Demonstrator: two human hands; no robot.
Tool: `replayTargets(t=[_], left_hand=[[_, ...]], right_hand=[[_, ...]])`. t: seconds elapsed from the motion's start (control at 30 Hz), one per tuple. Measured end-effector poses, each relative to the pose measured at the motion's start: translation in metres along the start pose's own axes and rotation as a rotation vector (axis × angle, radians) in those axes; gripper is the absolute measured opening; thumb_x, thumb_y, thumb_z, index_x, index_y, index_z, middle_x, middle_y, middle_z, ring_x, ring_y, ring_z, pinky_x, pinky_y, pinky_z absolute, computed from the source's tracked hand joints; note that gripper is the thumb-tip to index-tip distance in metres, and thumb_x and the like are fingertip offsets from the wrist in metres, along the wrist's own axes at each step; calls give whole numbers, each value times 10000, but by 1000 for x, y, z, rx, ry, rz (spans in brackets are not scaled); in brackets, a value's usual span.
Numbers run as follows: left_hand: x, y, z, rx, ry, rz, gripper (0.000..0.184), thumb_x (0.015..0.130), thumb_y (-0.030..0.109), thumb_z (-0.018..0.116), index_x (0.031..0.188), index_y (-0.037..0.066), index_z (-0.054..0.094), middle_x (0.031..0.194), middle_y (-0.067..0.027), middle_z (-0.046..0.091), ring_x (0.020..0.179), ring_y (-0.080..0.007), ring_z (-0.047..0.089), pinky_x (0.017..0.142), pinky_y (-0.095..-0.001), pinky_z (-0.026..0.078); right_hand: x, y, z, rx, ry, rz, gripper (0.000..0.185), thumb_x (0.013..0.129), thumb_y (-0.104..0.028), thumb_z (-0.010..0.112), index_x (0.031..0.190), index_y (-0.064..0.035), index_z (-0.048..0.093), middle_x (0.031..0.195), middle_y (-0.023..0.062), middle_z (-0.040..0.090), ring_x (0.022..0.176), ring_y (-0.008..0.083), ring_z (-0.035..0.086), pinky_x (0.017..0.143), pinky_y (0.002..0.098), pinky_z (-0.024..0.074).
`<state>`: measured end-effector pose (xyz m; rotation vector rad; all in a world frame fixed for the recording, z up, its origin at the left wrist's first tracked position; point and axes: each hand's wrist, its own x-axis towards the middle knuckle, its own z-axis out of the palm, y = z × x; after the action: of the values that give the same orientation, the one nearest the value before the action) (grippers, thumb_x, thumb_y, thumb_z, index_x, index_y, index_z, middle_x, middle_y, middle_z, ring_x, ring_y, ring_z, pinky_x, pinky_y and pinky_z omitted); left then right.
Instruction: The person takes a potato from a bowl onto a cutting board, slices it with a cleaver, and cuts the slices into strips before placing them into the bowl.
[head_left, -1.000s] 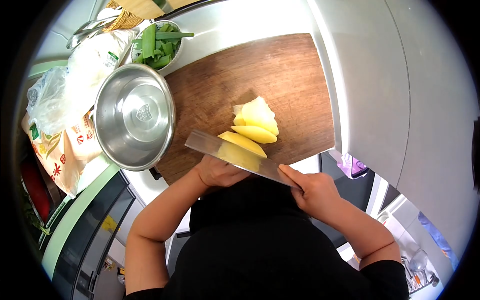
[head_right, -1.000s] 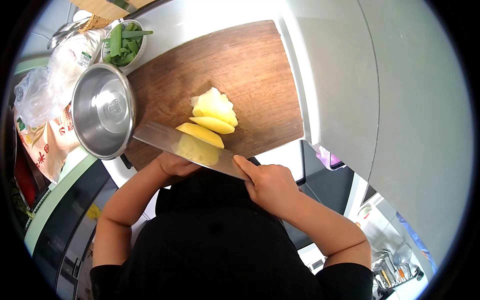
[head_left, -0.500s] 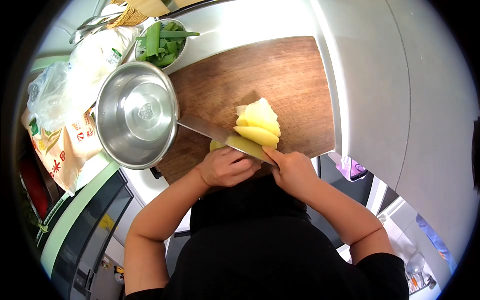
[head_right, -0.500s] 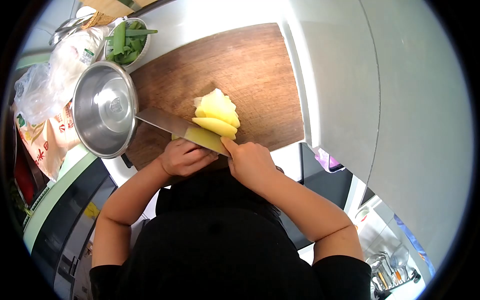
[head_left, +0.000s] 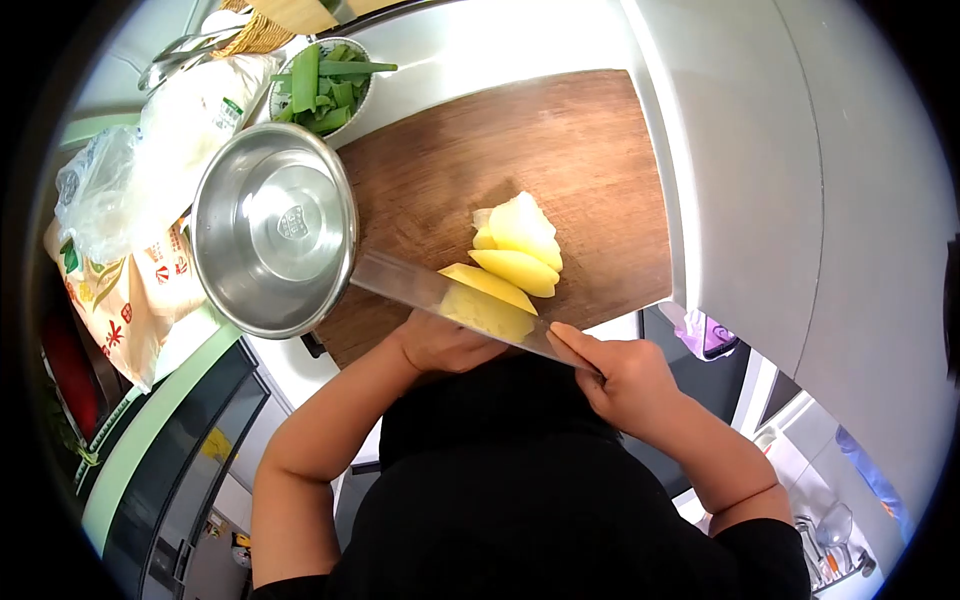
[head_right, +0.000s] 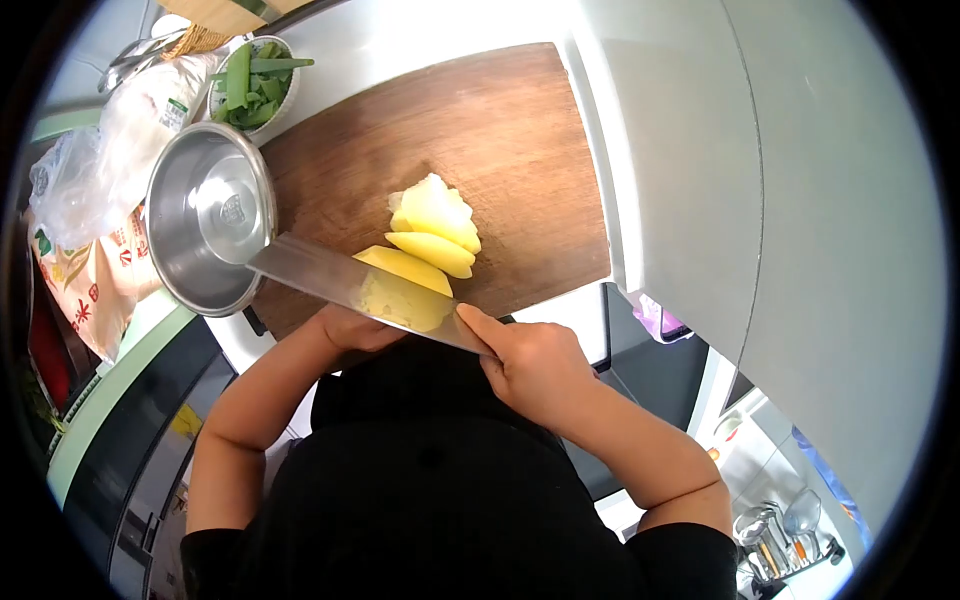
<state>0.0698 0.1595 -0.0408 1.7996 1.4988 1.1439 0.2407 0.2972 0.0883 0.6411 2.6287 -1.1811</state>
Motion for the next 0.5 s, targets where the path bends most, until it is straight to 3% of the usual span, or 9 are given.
replayTargets(t=[0.07, 0.13, 0.2, 0.27, 0.5], left_hand=[[-15, -9, 7, -55, -80, -35, 329, 848, 205, 574, 1164, 115, 581, 1197, -79, 576, 1132, -291, 519, 962, -419, 392], [-14, -7, 5, -86, -60, -51, 323, 844, 199, 579, 1155, 113, 588, 1190, -79, 581, 1123, -288, 527, 956, -416, 400], [-10, -5, 4, -120, -39, -56, 317, 841, 194, 583, 1147, 110, 596, 1183, -79, 586, 1115, -285, 534, 949, -414, 407], [-8, -4, 4, -94, 39, -11, 345, 726, 117, 689, 1062, 63, 632, 1102, -107, 610, 1019, -316, 582, 900, -439, 450], [-6, -2, 0, 64, 68, 84, 344, 721, 114, 693, 1057, 65, 639, 1091, -95, 617, 1000, -306, 596, 895, -437, 461]], right_hand=[[-3, -3, -4, -8, -12, 11, 397, 757, -59, 627, 1151, -54, 589, 586, 99, 584, 485, 270, 568, 467, 358, 458], [-5, -6, -5, -15, -28, 22, 395, 755, -56, 627, 1149, -47, 589, 578, 90, 580, 477, 261, 564, 462, 354, 455], [-6, -7, -6, 2, -69, 97, 483, 702, 34, 600, 1173, -70, 595, 719, 163, 634, 589, 303, 616, 550, 349, 498], [-6, -7, -6, 4, -67, 101, 479, 702, 34, 602, 1170, -66, 595, 715, 161, 633, 588, 301, 617, 549, 350, 498], [-5, -7, -7, -2, -91, 125, 459, 711, 22, 610, 1162, -62, 594, 712, 156, 632, 585, 299, 616, 545, 353, 498]])
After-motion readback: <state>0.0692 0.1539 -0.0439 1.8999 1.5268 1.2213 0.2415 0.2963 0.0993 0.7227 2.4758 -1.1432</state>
